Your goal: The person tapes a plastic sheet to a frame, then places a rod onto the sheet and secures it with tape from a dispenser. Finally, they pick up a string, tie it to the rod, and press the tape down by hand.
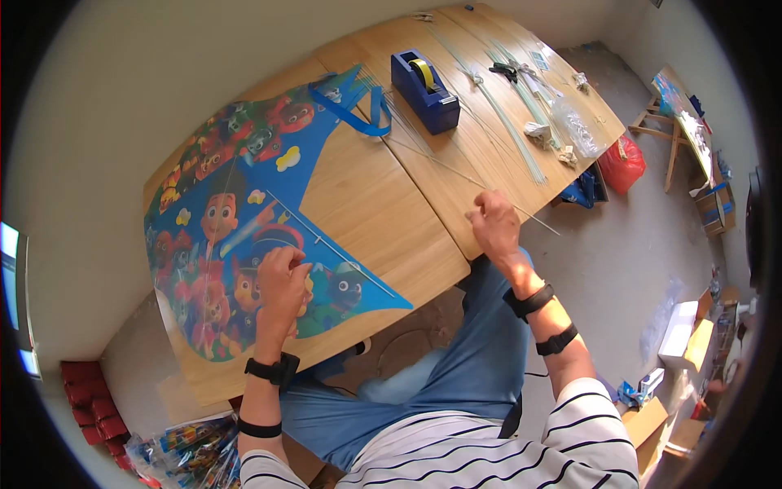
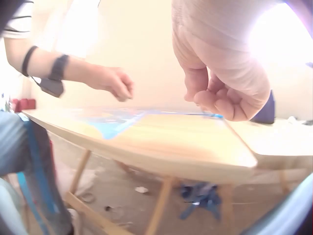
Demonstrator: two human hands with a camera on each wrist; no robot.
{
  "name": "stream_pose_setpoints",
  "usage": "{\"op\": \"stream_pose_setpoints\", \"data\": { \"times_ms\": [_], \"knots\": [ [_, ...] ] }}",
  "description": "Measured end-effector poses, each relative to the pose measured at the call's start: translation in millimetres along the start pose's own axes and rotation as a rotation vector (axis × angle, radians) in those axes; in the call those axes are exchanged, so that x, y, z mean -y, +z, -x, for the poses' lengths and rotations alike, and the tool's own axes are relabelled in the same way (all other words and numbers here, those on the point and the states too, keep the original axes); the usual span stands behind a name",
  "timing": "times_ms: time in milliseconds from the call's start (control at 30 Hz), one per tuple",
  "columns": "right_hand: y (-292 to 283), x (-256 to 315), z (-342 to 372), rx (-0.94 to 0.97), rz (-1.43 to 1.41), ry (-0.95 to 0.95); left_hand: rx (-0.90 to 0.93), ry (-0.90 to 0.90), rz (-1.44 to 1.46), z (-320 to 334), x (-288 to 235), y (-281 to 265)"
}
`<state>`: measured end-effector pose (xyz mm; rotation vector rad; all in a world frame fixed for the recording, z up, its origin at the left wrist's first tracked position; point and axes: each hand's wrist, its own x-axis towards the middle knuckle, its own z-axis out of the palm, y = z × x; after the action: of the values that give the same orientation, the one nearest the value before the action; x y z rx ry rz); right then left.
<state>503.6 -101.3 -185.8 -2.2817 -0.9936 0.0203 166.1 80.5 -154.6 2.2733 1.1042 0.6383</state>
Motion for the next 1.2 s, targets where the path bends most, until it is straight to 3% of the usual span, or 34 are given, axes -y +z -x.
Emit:
{"op": "stream_pose_setpoints", "data": {
  "times_ms": [33, 133, 233, 333, 433, 500, 733, 833, 933, 1033, 1200],
  "knots": [
    [-9.3, -19.4, -13.2, -0.082, 0.099, 0.000, 0.010, -0.005, 0.003, 6.1, -2.9, -6.6],
    [-26.6, -63.4, -28.5, -0.042, 0.282, 0.052, 0.033, -0.094, 0.028, 25.9, -10.3, -20.0],
    [-23.7, -83.7, -32.3, 0.057, 0.286, 0.063, 0.090, -0.146, 0.093, 36.3, -17.7, -22.7],
    [-19.2, -90.9, -37.6, 0.152, 0.232, 0.101, 0.100, -0.049, 0.051, 41.1, -21.6, -18.9],
    [-13.2, -102.5, -39.0, 0.103, 0.272, -0.130, 0.117, -0.029, -0.015, 42.8, -33.5, -20.7],
    [-14.6, -107.6, -37.3, 0.118, 0.335, -0.186, 0.118, 0.024, -0.024, 43.7, -33.8, -21.0],
    [-31.5, -96.6, -15.0, 0.157, 0.357, -0.218, 0.106, 0.016, 0.096, 53.2, -32.0, -21.2],
    [-54.8, -88.0, -6.7, 0.102, 0.188, -0.157, 0.103, -0.003, 0.057, 56.6, -41.6, -26.5],
    [-58.4, -103.1, -18.5, 0.015, 0.241, -0.093, 0.083, -0.025, 0.093, 57.1, -46.4, -24.0],
    [-42.6, -108.1, -50.1, 0.061, 0.280, 0.102, 0.131, -0.042, 0.112, 55.0, -51.1, -18.8],
    [-2.9, -101.9, -104.1, 0.097, 0.332, 0.164, 0.146, -0.040, 0.060, 53.5, -64.7, -16.6]
  ]
}}
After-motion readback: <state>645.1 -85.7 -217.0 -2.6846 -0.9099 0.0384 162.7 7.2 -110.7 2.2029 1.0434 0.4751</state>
